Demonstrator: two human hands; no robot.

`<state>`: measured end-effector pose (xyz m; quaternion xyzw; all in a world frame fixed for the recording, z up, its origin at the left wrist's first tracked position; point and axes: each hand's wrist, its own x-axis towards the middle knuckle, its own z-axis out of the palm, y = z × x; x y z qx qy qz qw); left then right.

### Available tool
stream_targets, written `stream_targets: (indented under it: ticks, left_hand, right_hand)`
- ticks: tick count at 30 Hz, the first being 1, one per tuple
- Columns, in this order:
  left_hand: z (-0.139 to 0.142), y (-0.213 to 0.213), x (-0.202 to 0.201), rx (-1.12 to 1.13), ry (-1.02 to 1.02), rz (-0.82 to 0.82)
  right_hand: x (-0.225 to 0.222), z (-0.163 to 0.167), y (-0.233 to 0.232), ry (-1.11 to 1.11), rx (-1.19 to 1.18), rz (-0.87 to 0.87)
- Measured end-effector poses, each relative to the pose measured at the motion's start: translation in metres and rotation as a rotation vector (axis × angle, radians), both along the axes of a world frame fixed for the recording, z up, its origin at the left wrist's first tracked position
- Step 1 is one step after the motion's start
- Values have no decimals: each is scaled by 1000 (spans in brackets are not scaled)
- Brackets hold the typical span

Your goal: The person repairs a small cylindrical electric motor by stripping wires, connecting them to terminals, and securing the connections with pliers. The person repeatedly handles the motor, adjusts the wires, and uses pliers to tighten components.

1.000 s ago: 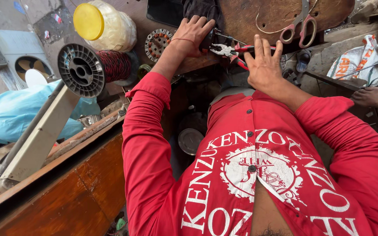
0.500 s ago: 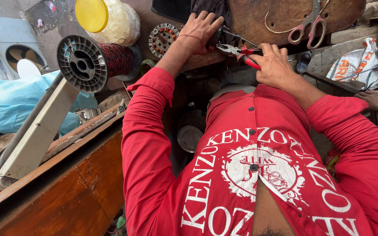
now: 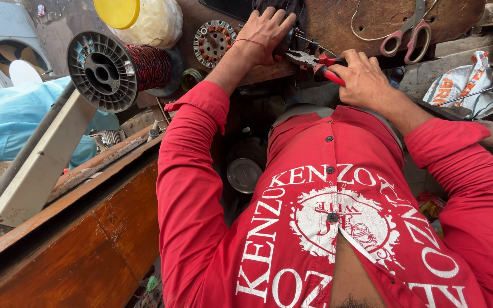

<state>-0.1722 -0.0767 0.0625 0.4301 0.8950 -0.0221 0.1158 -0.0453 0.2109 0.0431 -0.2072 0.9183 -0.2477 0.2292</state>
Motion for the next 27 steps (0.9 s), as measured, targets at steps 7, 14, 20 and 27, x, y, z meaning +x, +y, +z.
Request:
stream_targets:
  ticks: [7,14,20,27]
  left_hand:
    - [-1,-4,1,10,-9,-42]
    - [30,-17,29,172,545,-55]
    - [87,-12,46,676,491,467]
    - [133,31,48,998,794,614]
  right_hand:
    - [2,16,-2,55,61,41]
    - [33,83,12,326,66,1]
    - [48,132,11,395,70,-149]
    - [36,144,-15,440,-148,-232]
